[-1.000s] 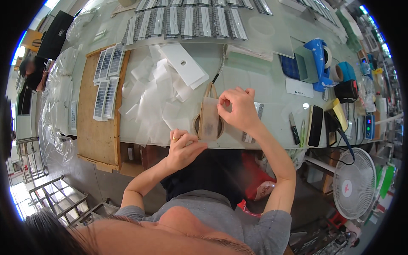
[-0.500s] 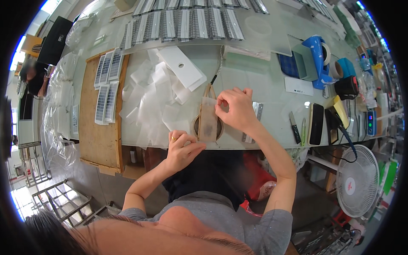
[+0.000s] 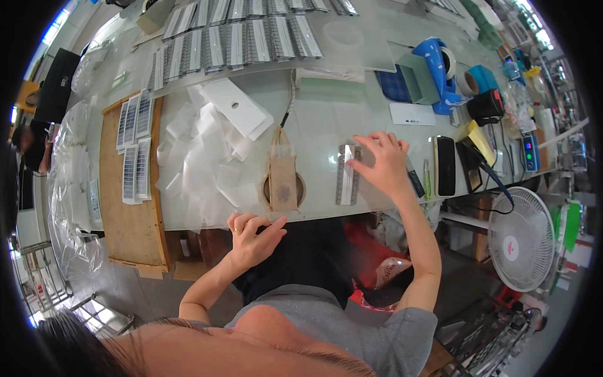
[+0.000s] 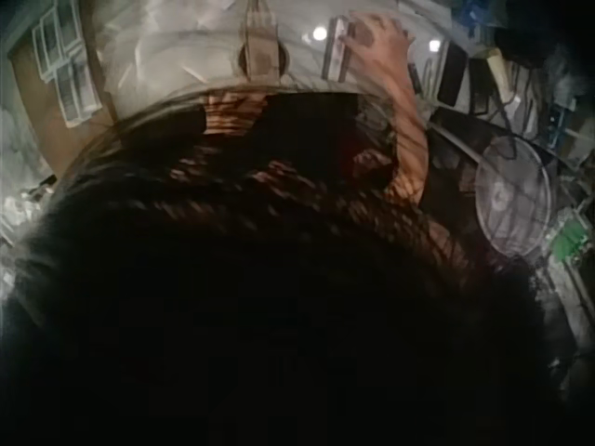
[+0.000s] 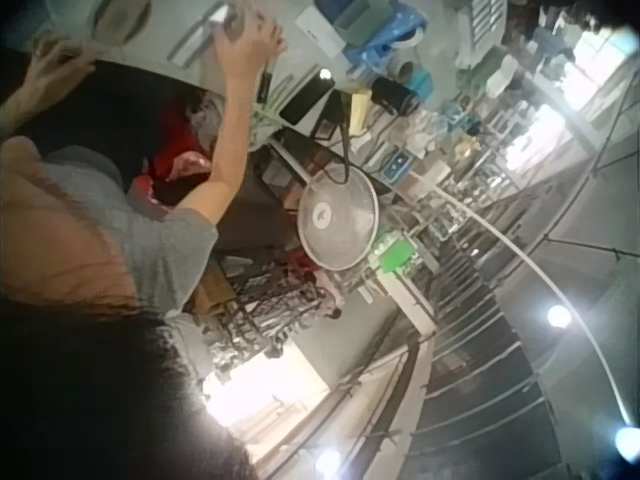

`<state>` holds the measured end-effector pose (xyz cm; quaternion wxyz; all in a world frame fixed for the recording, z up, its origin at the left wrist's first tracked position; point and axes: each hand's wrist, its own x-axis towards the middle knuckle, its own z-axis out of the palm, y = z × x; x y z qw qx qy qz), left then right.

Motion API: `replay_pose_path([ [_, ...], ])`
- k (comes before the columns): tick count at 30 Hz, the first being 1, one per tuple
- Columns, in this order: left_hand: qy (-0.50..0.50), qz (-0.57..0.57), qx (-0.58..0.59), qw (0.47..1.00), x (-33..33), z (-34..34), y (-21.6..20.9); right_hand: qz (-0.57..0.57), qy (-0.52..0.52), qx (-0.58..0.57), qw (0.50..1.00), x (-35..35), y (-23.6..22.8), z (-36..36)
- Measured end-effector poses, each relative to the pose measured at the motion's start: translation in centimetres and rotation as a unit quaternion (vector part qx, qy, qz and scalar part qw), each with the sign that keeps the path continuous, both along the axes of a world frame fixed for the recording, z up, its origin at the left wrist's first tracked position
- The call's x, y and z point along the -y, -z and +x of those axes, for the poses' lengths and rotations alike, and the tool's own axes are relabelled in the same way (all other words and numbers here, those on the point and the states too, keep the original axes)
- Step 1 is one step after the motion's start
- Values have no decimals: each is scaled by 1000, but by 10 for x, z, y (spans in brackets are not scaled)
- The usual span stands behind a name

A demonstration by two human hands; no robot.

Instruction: Packaging small solar panels into protective cardboard sleeves on an assembly line.

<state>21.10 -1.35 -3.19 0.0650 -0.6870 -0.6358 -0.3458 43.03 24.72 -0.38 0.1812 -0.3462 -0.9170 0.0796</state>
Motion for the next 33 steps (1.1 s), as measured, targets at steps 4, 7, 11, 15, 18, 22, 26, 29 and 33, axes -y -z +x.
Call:
replay_pose_path([
  [4, -6, -4, -14, 1000, 2, 3, 2, -2, 7, 26, 1000, 11, 6, 11],
  [7, -19, -42, -29, 999, 4, 5, 2, 10, 7, 30, 999, 13, 10, 13],
  [11, -27, -47, -54, 997, 6, 6, 4, -2, 3, 21, 1000, 10, 12, 14],
  [15, -37, -41, -66, 996, 7, 6, 6, -46, 15, -29, 998, 12, 12, 11],
  [18, -32, -37, -68, 996, 6, 5, 6, -230, 52, -80, 968, 11, 8, 16],
  [22, -30, -41, -70, 996, 8, 3, 9, -531, 21, -258, 807, 13, -13, -2],
  [26, -22, -36, -71, 997, 7, 3, 10, -601, 4, -270, 752, 31, -21, -56],
  [29, -20, -39, -79, 996, 8, 2, 8, -604, -21, -261, 753, 39, -18, -93],
  [33, -23, -35, -80, 996, 7, 2, 9, -526, -38, -180, 830, 38, -10, -107],
])
